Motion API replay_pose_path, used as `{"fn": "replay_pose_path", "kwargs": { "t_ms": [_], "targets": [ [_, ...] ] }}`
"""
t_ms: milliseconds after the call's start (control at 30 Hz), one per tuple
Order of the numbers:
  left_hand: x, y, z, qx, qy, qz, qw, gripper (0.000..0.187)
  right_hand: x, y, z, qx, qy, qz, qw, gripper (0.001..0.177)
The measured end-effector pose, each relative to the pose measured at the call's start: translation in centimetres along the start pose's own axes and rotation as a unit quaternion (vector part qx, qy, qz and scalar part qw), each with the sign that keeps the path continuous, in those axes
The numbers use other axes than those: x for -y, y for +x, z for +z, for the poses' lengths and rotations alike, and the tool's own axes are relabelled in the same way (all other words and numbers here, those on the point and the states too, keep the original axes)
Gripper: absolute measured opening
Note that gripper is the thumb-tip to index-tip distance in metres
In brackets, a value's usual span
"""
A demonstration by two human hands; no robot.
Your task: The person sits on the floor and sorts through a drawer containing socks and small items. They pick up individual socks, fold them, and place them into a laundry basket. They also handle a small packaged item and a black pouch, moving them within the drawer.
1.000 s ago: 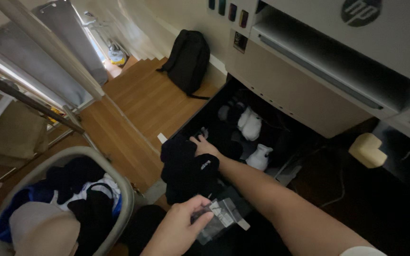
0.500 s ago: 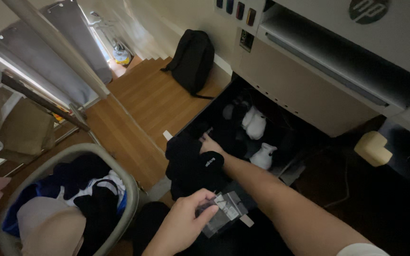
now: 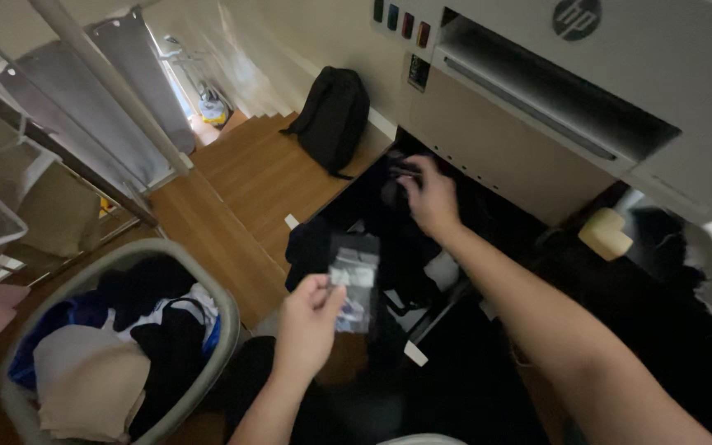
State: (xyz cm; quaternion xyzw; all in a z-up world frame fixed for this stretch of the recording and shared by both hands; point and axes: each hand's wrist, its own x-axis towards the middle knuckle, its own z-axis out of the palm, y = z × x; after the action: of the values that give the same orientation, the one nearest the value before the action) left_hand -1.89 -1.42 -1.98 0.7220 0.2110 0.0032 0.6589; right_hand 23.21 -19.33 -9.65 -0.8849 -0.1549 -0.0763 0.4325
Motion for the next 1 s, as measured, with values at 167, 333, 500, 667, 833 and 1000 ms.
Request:
{"fn": "replay_pose_path", "kwargs": {
  "t_ms": [167, 333, 500, 667, 833, 1000],
  "targets": [
    [-0.3, -1.0, -0.5, -0.113, 0.039, 0.137, 0.983, 0.020, 6.3, -6.7, -5.6, 0.043, 0.373, 0.100, 0.922, 0.042],
    [-0.9, -3.3, 0.8, -0.086, 0.086, 0.116, 0.986, 0.020, 10.9, -12.7, -8.4, 0.174, 0.514, 0.191, 0.818, 0.040],
    [-1.1, -5.6, 2.3, -0.056, 0.048, 0.180, 0.981, 0.020, 14.0, -15.8, -9.3, 0.139, 0.440, 0.221, 0.859, 0.036],
    [-1.0, -7.0, 3.2, -0.030, 0.036, 0.167, 0.985, 0.022, 14.7, -18.3, -10.2, 0.121, 0.451, 0.242, 0.851, 0.036],
    [-0.1, -8.1, 4.7, -0.023, 0.024, 0.147, 0.989, 0.025, 13.8, -19.8, -9.8, 0.131, 0.518, 0.165, 0.829, 0.034],
    [1.1, -9.4, 6.6, -0.020, 0.020, 0.182, 0.983, 0.032, 13.5, -21.2, -8.0, 0.098, 0.492, 0.177, 0.847, 0.037]
  ]
}}
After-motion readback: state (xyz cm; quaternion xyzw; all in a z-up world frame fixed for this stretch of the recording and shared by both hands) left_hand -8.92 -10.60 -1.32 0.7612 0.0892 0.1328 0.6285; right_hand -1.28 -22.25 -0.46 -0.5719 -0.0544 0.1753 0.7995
